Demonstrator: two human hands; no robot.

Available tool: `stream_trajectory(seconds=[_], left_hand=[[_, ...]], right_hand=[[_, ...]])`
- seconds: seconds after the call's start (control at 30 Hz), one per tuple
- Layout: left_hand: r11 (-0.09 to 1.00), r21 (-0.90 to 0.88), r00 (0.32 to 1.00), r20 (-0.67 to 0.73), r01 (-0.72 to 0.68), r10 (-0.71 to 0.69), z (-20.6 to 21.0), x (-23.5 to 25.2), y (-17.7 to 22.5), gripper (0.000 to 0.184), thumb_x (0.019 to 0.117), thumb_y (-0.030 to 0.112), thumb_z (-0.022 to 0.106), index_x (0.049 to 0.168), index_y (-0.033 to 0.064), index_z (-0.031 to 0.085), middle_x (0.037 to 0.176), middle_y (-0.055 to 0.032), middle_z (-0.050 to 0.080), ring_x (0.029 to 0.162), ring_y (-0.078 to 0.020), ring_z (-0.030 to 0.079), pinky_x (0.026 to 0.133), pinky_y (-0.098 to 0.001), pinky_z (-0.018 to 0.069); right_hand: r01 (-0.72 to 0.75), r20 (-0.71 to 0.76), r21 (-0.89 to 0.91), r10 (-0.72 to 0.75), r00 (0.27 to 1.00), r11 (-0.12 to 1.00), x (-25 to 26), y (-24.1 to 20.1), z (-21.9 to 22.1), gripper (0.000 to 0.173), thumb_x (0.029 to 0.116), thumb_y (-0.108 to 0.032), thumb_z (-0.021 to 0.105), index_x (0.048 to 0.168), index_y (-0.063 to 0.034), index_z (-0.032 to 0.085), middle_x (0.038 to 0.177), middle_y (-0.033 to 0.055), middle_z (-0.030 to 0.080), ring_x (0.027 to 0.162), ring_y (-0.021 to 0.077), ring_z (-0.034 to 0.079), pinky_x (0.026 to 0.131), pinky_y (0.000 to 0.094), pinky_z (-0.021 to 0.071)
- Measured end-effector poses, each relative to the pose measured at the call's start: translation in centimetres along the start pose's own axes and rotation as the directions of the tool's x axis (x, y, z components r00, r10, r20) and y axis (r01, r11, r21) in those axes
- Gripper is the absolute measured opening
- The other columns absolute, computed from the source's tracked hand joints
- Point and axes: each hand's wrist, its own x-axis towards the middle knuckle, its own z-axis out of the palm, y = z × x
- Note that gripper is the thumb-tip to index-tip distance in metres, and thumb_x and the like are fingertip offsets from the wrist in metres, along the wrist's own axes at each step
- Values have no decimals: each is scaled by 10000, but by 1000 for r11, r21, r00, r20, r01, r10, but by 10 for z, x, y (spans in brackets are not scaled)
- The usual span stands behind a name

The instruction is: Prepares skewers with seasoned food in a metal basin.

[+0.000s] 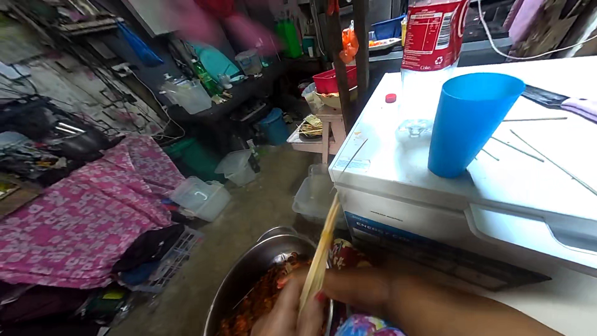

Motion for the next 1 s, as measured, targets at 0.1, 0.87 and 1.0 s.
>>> stream_trajectory(seconds=[0.1, 0.87, 1.0], left_hand=[[942, 277, 973, -77, -187, 216, 16, 62, 48, 250, 1045, 242, 494, 1080, 55, 657, 650, 19, 551, 507, -67, 500, 458, -258, 430], [929, 340, 989, 28, -148, 148, 59, 200, 70, 224, 1012, 160, 632, 1128, -17, 708, 879, -159, 700, 785, -285, 686, 743, -475, 569], [949, 235, 955, -160, -208, 249, 35, 171, 35, 182, 1016, 187, 631, 1115, 50, 698, 808, -58, 681, 642, -154, 629, 596, -353, 545]], right_hand=[[58, -107, -105, -69, 992, 993, -157, -60, 28, 177, 1086, -44, 391, 1127, 46, 538, 811, 6, 429, 627, 52, 382, 581, 193, 369], [-29, -107, 9, 29, 994, 1000, -118, -58, 19, 238, 1112, -75, 331, 1094, 31, 543, 722, 0, 451, 538, 55, 428, 528, 182, 413], [20, 37, -2, -20, 999, 1000, -6, -6, -5, 249, 1107, -161, 396, 1179, -6, 577, 765, 23, 588, 622, 127, 588, 627, 278, 537]])
